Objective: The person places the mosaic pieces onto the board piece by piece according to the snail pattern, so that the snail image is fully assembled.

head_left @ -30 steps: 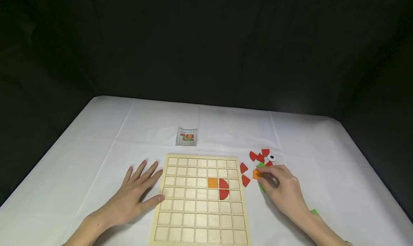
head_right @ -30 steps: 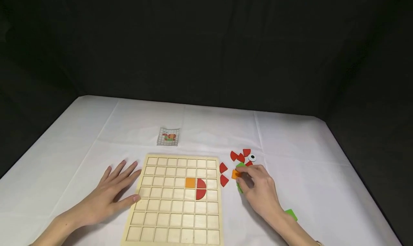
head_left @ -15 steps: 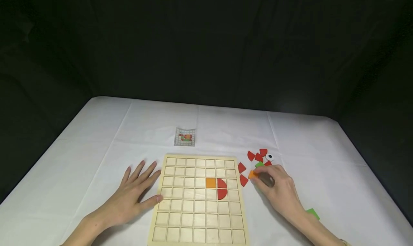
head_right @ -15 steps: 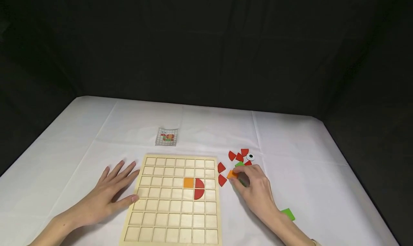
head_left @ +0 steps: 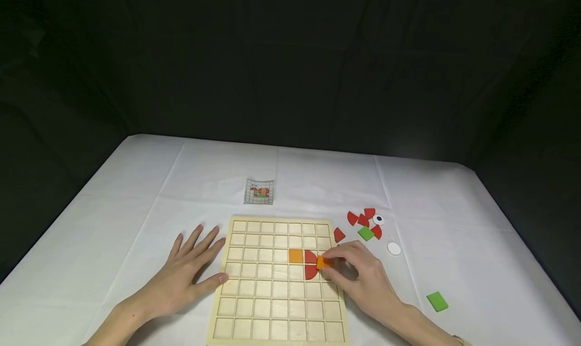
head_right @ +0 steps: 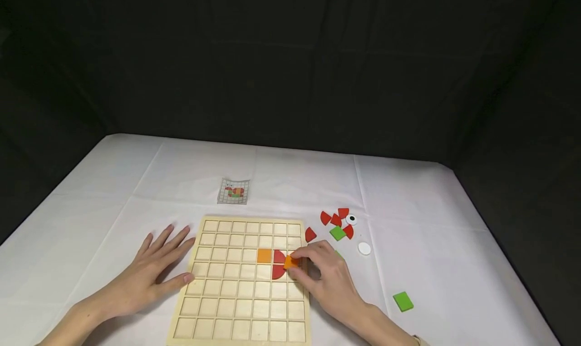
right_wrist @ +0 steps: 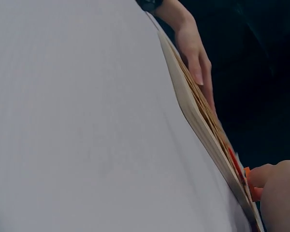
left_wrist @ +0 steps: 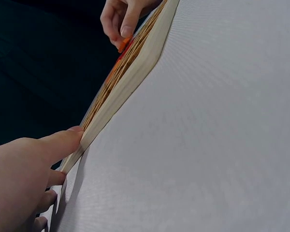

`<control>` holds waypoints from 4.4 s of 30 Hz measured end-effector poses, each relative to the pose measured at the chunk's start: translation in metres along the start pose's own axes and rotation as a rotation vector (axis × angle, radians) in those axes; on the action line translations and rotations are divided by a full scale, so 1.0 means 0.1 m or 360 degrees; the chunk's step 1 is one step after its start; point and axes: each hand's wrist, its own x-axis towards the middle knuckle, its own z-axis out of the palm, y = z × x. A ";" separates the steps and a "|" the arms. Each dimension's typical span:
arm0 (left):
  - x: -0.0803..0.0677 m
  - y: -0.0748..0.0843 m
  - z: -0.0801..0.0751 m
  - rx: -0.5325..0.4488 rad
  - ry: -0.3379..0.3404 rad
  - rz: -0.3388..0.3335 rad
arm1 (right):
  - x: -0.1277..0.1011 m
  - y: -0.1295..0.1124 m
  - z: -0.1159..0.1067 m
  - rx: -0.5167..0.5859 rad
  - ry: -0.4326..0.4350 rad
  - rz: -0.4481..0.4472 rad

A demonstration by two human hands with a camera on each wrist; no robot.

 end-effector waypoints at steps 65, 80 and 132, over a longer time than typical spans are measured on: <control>-0.01 -0.01 0.03 -0.0005 -0.0001 -0.0005 | 0.06 0.08 0.05 -0.0054 0.0137 -0.0139; -0.01 -0.02 0.02 0.0002 -0.0011 -0.0013 | 0.00 0.59 -0.50 -0.0479 0.0301 0.0154; 0.01 -0.01 0.02 0.0015 0.0002 -0.0017 | 0.12 0.68 -0.44 -0.0631 0.0332 0.0389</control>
